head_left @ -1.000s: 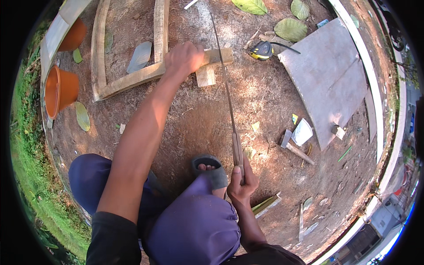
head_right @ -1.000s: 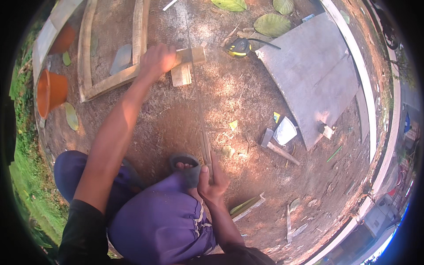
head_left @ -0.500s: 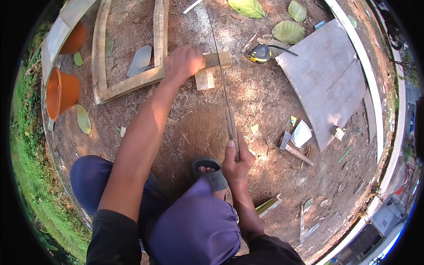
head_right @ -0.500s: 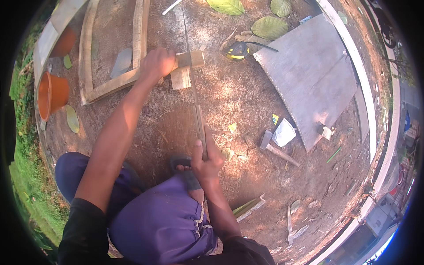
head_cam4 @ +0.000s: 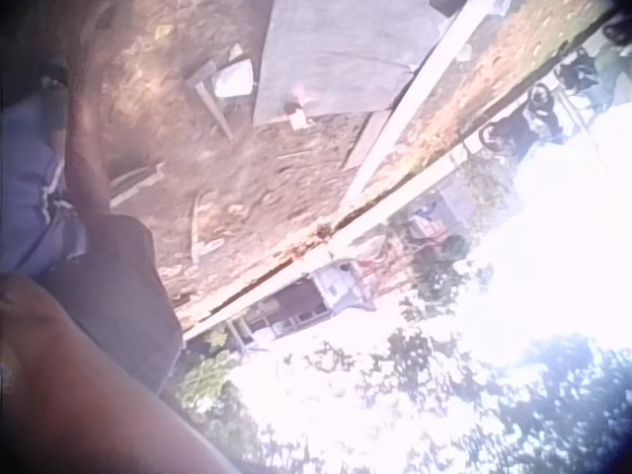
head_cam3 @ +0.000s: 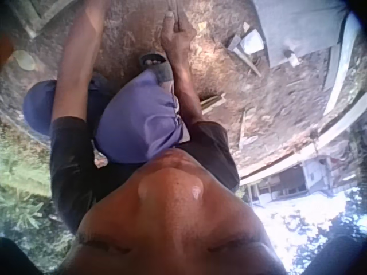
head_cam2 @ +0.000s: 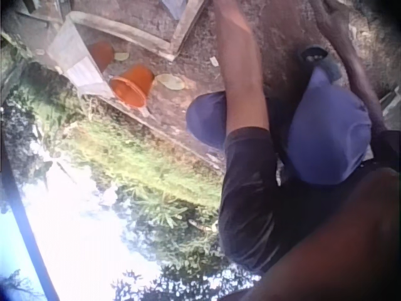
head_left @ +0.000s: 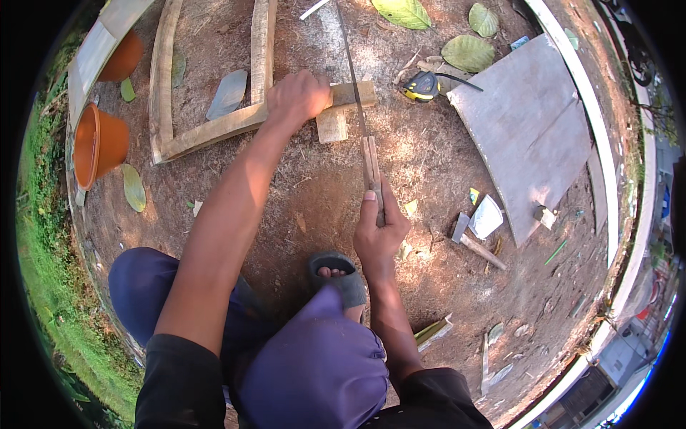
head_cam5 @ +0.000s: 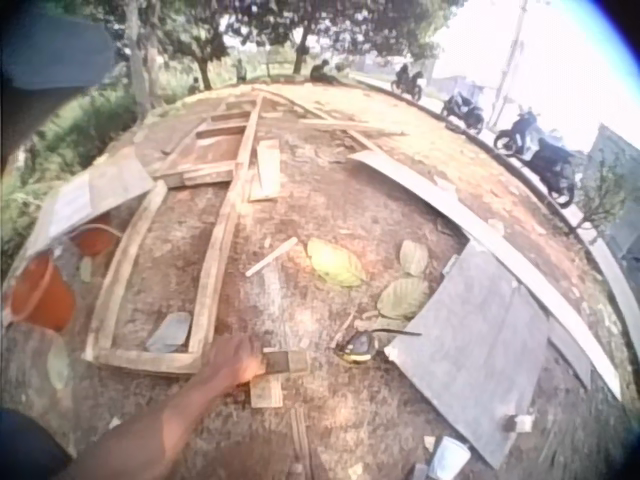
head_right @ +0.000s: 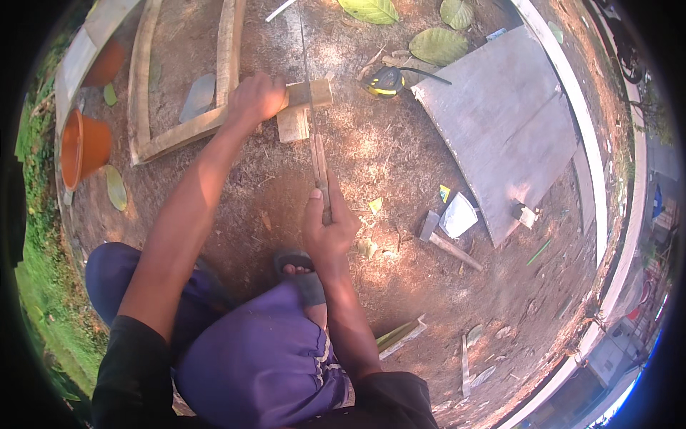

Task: The person uses a hand saw to cut a small piece of wood placed on a wooden frame. After cutting, the person measures the frame and the cut piece with a tape measure.

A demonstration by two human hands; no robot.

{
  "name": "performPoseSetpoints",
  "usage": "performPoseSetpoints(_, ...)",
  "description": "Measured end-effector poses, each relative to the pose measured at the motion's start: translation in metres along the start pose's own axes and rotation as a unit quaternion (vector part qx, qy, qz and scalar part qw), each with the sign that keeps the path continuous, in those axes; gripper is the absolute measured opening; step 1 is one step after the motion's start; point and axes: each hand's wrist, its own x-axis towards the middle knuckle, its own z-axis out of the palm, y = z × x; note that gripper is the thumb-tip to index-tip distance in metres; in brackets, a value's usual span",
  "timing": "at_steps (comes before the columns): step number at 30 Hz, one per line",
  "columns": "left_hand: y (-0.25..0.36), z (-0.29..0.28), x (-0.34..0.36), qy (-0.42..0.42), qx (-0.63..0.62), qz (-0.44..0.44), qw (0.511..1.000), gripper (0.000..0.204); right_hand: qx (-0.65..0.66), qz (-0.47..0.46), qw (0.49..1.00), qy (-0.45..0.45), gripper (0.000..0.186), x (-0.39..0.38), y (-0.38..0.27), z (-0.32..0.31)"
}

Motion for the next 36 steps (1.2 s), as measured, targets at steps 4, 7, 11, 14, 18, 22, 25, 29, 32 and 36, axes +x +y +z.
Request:
performPoseSetpoints(4,-0.015,0.007,0.007,-0.012,0.004,0.000,1.000,0.046,-0.048,-0.068,0.997,-0.010,0.044,-0.077,0.040,-0.045)
performPoseSetpoints(7,-0.010,0.001,0.004,0.017,0.002,-0.001,1.000,0.045,-0.047,-0.130,0.990,-0.005,0.045,-0.154,0.082,-0.096)
performPoseSetpoints(11,-0.005,0.003,-0.001,0.002,-0.004,-0.005,1.000,0.046,-0.024,-0.056,0.998,0.000,0.043,-0.083,0.035,-0.044)
performPoseSetpoints(14,-0.005,0.005,0.004,0.030,0.008,0.017,0.999,0.047,0.032,0.014,0.999,-0.009,0.042,0.002,0.000,0.001)
performPoseSetpoints(18,-0.011,0.008,0.005,0.016,0.005,0.006,1.000,0.047,-0.014,-0.035,0.999,-0.013,0.042,-0.065,0.040,-0.037)
performPoseSetpoints(22,-0.012,0.002,0.002,0.026,-0.004,0.007,1.000,0.048,-0.020,-0.107,0.994,0.001,0.042,-0.129,0.061,-0.082)
performPoseSetpoints(25,-0.007,0.006,0.001,0.010,0.002,0.008,1.000,0.048,-0.021,-0.053,0.998,-0.001,0.042,-0.082,0.035,-0.046)
performPoseSetpoints(29,-0.002,0.004,0.005,0.001,0.017,0.005,1.000,0.047,0.014,-0.008,1.000,-0.001,0.041,0.001,0.007,0.001)
performPoseSetpoints(32,-0.006,0.003,0.004,-0.005,0.001,-0.007,1.000,0.047,0.008,-0.078,0.997,0.016,0.041,-0.056,0.044,-0.028)
performPoseSetpoints(36,-0.010,0.003,-0.002,-0.023,-0.004,-0.011,1.000,0.047,-0.037,-0.130,0.991,0.013,0.043,-0.132,0.061,-0.083)
